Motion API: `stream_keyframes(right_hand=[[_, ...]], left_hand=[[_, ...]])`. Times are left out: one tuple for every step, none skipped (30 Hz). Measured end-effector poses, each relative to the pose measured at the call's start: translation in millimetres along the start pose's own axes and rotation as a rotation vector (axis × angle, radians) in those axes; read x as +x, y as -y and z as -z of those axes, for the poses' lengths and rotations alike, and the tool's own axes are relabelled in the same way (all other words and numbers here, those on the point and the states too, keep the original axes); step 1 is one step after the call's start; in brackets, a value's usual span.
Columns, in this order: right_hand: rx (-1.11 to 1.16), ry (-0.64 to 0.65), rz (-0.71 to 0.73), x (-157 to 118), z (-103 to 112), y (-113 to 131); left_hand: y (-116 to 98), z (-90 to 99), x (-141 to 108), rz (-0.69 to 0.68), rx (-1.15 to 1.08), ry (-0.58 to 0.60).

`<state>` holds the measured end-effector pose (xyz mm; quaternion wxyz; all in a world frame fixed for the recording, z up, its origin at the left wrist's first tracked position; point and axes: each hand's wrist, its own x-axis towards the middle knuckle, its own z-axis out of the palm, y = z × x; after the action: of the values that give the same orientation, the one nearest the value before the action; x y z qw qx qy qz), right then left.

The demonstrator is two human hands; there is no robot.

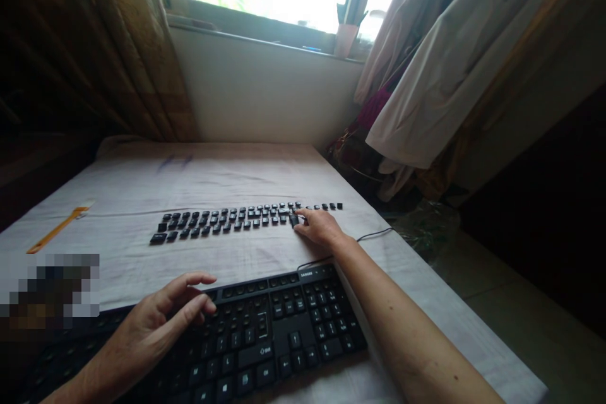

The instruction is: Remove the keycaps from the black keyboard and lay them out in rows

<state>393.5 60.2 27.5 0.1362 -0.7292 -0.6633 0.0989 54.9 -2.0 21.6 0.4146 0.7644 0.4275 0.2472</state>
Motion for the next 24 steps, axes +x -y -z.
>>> stream_keyframes(right_hand=[[0.03, -0.012, -0.002, 0, 0, -1], [0.066, -0.029, -0.003, 0, 1, -1], [0.108, -0.049, -0.003, -1, 2, -1], [0.157, -0.072, 0.0, -2, 4, -1], [0.213, -0.097, 0.004, -4, 6, 0], [0.274, -0.124, 0.009, -7, 8, 1], [0.34, -0.152, 0.011, -11, 10, 2], [0.407, -0.185, 0.008, -17, 12, 4], [0.471, -0.218, 0.001, -23, 14, 6], [0.523, -0.251, -0.008, -30, 15, 7], [0.584, -0.289, -0.023, -38, 17, 9], [0.661, -0.329, -0.043, -46, 18, 10], [0.76, -0.372, -0.071, -54, 18, 10], [0.879, -0.416, -0.106, -61, 19, 9], [0.988, -0.451, -0.146, -69, 19, 7], [1.079, -0.475, -0.189, -75, 19, 5], [1.133, -0.479, -0.226, -81, 18, 3], [1.143, -0.464, -0.249, -86, 18, 1], [1.135, -0.442, -0.264, -90, 17, 0], [1.119, -0.413, -0.267, -93, 17, -1], [1.103, -0.374, -0.262, -96, 16, -1], [1.097, -0.334, -0.251, -98, 15, -1], [1.106, -0.288, -0.24, -99, 14, 1], [1.13, -0.238, -0.233, -101, 13, 3]], left_hand=[[-2, 0.4, 0, 0.006, 0.004, 0.001], [-3, 0.8, 0, 0.007, 0.01, -0.003], [-4, 1.1, 0, 0.007, 0.023, -0.01], [-5, 1.3, -1, -0.001, 0.046, -0.022], [-5, 1.5, -1, -0.022, 0.078, -0.04], [-5, 1.6, -1, -0.057, 0.12, -0.063], [-4, 1.7, -1, -0.103, 0.17, -0.088], [-2, 1.7, -2, -0.154, 0.224, -0.11], [0, 1.7, -2, -0.204, 0.278, -0.127], [2, 1.5, -2, -0.242, 0.33, -0.135], [5, 1.3, -3, -0.265, 0.378, -0.132], [8, 1.0, -3, -0.273, 0.419, -0.122], [11, 0.6, -3, -0.272, 0.453, -0.109], [13, 0.1, -3, -0.264, 0.478, -0.092], [15, -0.4, -3, -0.256, 0.493, -0.074], [17, -0.8, -3, -0.248, 0.501, -0.053], [18, -1.3, -3, -0.242, 0.505, -0.036], [19, -1.7, -4, -0.237, 0.506, -0.023], [19, -2.0, -4, -0.234, 0.506, -0.015], [20, -2.2, -4, -0.231, 0.505, -0.01], [20, -2.3, -4, -0.227, 0.503, -0.008], [20, -2.3, -5, -0.222, 0.5, -0.007], [19, -2.3, -5, -0.218, 0.497, -0.005], [19, -2.2, -5, -0.214, 0.493, -0.001]])
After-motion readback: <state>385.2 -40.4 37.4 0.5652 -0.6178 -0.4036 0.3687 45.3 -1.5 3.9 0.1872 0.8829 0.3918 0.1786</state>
